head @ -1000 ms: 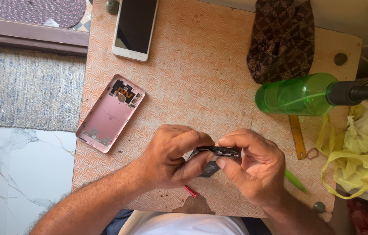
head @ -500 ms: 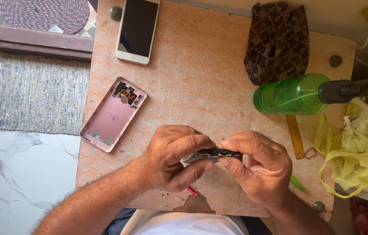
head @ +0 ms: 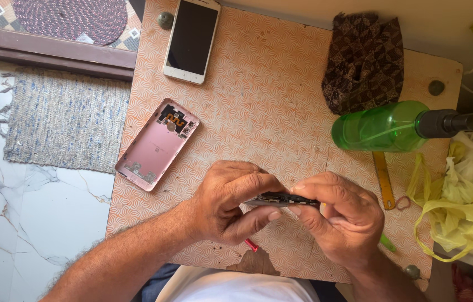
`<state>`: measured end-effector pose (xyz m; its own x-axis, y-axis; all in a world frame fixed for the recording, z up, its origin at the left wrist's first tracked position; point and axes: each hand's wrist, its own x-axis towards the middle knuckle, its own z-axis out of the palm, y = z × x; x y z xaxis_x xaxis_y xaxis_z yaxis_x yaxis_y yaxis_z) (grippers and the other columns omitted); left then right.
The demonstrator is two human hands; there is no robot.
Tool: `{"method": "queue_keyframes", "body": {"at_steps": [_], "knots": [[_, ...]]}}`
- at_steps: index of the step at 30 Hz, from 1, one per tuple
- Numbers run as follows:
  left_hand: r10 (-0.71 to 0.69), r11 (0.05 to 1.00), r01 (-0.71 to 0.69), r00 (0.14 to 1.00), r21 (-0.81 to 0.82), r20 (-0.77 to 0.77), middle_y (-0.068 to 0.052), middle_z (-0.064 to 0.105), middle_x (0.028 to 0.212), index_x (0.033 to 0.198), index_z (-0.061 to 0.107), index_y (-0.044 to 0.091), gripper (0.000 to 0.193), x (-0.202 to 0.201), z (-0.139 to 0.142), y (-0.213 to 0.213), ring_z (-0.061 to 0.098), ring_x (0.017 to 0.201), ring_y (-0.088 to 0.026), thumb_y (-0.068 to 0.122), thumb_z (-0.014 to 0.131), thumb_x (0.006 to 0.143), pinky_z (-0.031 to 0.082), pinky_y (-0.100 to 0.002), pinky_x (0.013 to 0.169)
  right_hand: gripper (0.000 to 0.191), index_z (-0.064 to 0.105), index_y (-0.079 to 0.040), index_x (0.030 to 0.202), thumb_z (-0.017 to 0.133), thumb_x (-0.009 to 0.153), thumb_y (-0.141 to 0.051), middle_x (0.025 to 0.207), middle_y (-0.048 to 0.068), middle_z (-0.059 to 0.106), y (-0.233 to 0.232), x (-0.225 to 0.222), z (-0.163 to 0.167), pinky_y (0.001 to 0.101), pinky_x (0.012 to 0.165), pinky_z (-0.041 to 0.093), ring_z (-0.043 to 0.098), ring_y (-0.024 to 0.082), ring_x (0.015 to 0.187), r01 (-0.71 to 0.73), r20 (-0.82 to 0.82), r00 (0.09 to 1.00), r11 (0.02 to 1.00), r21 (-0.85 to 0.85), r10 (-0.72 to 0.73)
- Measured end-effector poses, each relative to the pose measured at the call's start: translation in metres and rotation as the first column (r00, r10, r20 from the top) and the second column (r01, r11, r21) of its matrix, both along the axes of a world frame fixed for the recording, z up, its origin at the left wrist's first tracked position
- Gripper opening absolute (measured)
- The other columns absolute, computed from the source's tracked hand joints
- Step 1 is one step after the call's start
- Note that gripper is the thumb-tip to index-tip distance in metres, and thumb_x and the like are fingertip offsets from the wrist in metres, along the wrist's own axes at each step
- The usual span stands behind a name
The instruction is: The person disassembles a smartphone on a patterned tabletop, using a red screwdriver to remove screws and a yellow plastic pry tool to separate internal components. They handle the battery, motherboard, and SIM tray, then reassemble parts and secure them with screws.
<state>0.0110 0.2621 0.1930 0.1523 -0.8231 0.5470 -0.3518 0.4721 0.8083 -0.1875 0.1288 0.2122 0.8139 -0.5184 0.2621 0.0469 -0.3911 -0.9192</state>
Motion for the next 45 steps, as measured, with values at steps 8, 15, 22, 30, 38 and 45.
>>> {"method": "queue_keyframes", "body": {"at_steps": [8, 15, 22, 30, 38, 45], "knots": [[0.015, 0.996, -0.012, 0.999, -0.090, 0.035, -0.012, 0.072, 0.097, 0.115, 0.063, -0.001, 0.024, -0.002, 0.000, 0.000, 0.075, 0.088, -0.028, 0.012, 0.074, 0.098, 0.062, -0.038, 0.079, 0.024, 0.070, -0.003, 0.110, 0.080, 0.088, -0.004, 0.103, 0.011, 0.076, 0.004, 0.002, 0.009, 0.0188, 0.057, 0.046, 0.070, 0.009, 0.083, -0.006, 0.001, 1.000, 0.996, -0.090, 0.006], [0.037, 0.991, -0.030, 0.998, -0.131, 0.046, -0.012, 0.073, 0.098, 0.114, 0.064, 0.000, 0.023, -0.007, 0.000, 0.001, 0.077, 0.090, -0.028, 0.012, 0.076, 0.100, 0.062, -0.036, 0.076, 0.033, 0.069, -0.001, 0.115, 0.083, 0.086, -0.011, 0.110, 0.013, 0.073, 0.007, -0.003, 0.012, 0.0266, 0.074, 0.056, 0.070, 0.014, 0.096, -0.051, 0.050, 0.997, 0.999, -0.012, 0.052], [0.045, 0.986, -0.038, 0.998, -0.160, 0.043, -0.013, 0.072, 0.097, 0.112, 0.064, -0.001, 0.021, -0.011, 0.002, 0.001, 0.076, 0.089, -0.029, 0.008, 0.074, 0.096, 0.062, -0.038, 0.078, 0.027, 0.071, -0.004, 0.111, 0.082, 0.087, -0.008, 0.106, 0.010, 0.074, 0.010, -0.007, 0.012, 0.0162, 0.050, 0.041, 0.061, 0.002, 0.073, -0.011, 0.001, 1.000, 0.999, -0.046, 0.011], [0.058, 0.987, -0.052, 0.998, -0.153, 0.034, -0.012, 0.073, 0.096, 0.109, 0.065, 0.000, 0.021, -0.014, 0.003, -0.001, 0.077, 0.089, -0.028, 0.006, 0.077, 0.093, 0.063, -0.036, 0.077, 0.026, 0.071, -0.004, 0.108, 0.083, 0.086, -0.009, 0.106, 0.009, 0.075, 0.011, -0.009, 0.011, 0.0155, 0.048, 0.037, 0.046, -0.004, 0.060, 0.018, -0.022, 1.000, 0.997, -0.079, -0.020], [0.065, 0.988, -0.058, 0.997, -0.145, 0.046, -0.013, 0.073, 0.096, 0.109, 0.065, 0.000, 0.020, -0.015, 0.003, 0.002, 0.077, 0.089, -0.028, 0.006, 0.076, 0.094, 0.064, -0.037, 0.079, 0.025, 0.070, -0.003, 0.108, 0.081, 0.088, -0.014, 0.104, 0.009, 0.074, 0.013, -0.008, 0.006, 0.0135, 0.049, 0.041, 0.050, -0.003, 0.061, 0.012, 0.012, 1.000, 0.994, -0.106, -0.011], [0.056, 0.991, -0.048, 0.997, -0.128, 0.054, -0.012, 0.073, 0.097, 0.112, 0.064, 0.000, 0.020, -0.013, 0.003, 0.002, 0.077, 0.091, -0.027, 0.008, 0.075, 0.097, 0.064, -0.037, 0.080, 0.023, 0.070, -0.003, 0.109, 0.080, 0.091, -0.014, 0.106, 0.009, 0.074, 0.017, -0.007, 0.007, 0.0145, 0.053, 0.043, 0.052, -0.001, 0.064, 0.037, 0.016, 0.999, 0.993, -0.110, -0.036]]}}
